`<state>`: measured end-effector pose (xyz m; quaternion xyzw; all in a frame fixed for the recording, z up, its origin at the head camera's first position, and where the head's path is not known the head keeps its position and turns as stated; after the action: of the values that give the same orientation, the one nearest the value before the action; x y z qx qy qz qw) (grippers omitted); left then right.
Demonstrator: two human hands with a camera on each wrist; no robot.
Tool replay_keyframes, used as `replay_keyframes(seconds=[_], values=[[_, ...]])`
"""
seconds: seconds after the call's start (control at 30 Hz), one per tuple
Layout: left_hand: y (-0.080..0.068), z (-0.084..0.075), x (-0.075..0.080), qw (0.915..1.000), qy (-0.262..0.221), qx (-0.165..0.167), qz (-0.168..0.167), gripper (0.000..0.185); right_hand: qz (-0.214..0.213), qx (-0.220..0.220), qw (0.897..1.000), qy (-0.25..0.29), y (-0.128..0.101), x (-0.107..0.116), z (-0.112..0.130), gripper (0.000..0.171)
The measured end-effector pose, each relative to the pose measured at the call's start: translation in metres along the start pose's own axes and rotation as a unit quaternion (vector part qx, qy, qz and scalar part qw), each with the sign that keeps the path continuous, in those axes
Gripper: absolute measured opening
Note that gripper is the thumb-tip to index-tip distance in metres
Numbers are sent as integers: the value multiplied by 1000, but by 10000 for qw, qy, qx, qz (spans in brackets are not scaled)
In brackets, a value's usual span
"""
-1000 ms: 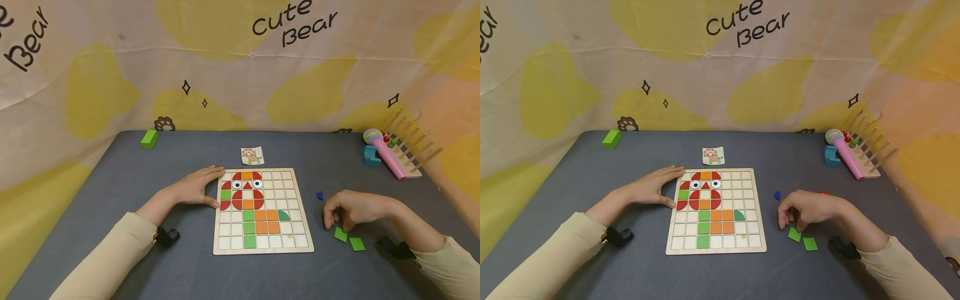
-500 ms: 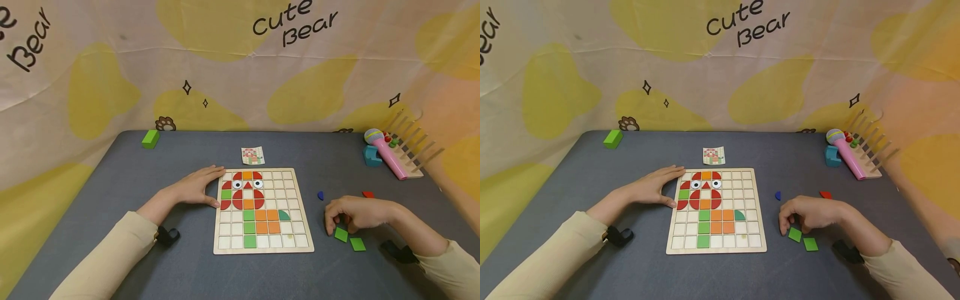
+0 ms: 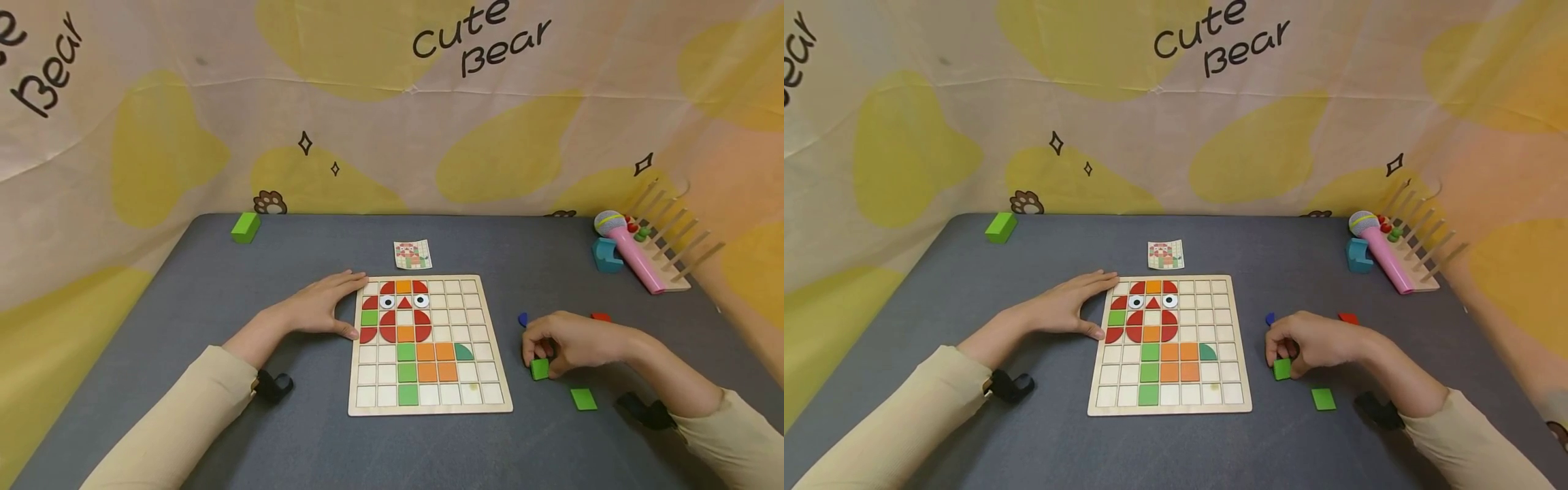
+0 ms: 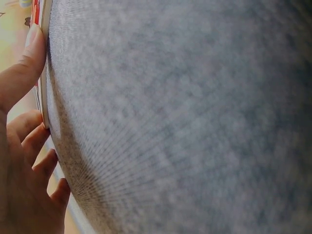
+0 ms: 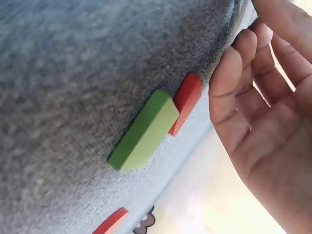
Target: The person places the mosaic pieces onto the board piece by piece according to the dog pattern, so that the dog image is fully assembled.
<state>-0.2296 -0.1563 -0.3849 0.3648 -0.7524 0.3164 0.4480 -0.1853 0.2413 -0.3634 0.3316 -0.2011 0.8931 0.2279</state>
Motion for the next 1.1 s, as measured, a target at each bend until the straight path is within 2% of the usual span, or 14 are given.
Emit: replay_keyframes(seconds=[0.2, 0.33, 0.53, 0.77, 1.1], values=[[0, 0, 0, 10000, 5, -8, 1, 104, -272, 262, 9992, -122, 9, 2, 6, 1], [0, 1, 0, 10000, 15, 8, -13, 104, -480, 227, 9985, -146, 19, 1, 13, 6], [1, 1, -1, 10000, 27, 14, -31, 104, -744, -231, 9970, -24, 39, -7, 25, 8], [1, 1, -1, 10000, 36, 10, -53, 104, -744, -488, 9958, 200, 58, -16, 41, 15], [1, 1, 0, 10000, 41, 9, -36, 104, -908, -622, 9938, 130, 72, -24, 49, 14]])
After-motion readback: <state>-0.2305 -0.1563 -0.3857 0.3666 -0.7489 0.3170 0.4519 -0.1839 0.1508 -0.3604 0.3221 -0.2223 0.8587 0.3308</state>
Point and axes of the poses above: each hand's wrist, its own y-axis towards the middle knuckle, its own x-axis out of the back of the hand, z = x × y, the point moved 4 cm from there along y, towards the middle knuckle, and after that the axes turned 4 degrees about -z, right-handed, at the moved point
